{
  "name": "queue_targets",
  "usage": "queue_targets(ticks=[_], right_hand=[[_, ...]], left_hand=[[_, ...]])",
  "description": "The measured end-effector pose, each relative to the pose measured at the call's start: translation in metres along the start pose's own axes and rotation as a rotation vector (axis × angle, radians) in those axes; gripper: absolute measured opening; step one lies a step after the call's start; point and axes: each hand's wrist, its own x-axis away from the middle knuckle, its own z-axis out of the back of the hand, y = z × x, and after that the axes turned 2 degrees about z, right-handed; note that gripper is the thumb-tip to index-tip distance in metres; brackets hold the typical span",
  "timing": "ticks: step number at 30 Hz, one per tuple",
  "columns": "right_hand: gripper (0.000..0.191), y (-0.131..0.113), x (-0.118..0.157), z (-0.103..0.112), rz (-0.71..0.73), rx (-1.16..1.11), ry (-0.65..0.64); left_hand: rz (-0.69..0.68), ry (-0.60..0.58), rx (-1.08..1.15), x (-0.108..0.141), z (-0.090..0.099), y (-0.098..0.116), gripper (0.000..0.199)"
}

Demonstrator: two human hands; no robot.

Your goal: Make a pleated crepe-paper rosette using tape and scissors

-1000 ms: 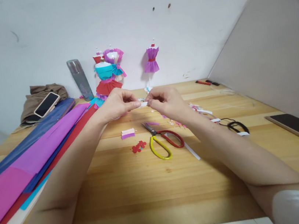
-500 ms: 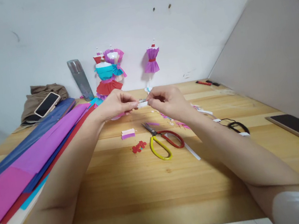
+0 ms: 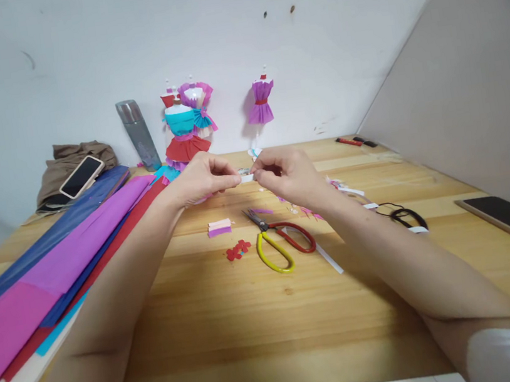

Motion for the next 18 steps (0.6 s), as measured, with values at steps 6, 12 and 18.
queue_targets(ticks=[6,12,18], right_hand=[[0.013,0.0000,-0.0004,-0.0012,-0.056,0.060,-0.012],[0.011,0.0032,-0.0011,-0.0013,-0.044,0.027,-0.010],[0.013,0.0041,-0.0022,-0.0027,-0.044,-0.008,-0.036]], left_hand=[[-0.031,-0.002,-0.015,-0.0021,-0.0016,-0.0026,0.021],[-0.065,0.021,-0.055,-0.0055,-0.0048,-0.0053,0.025],[-0.068,0.041,-0.058,-0.0080,-0.0066,-0.0104,0.034]])
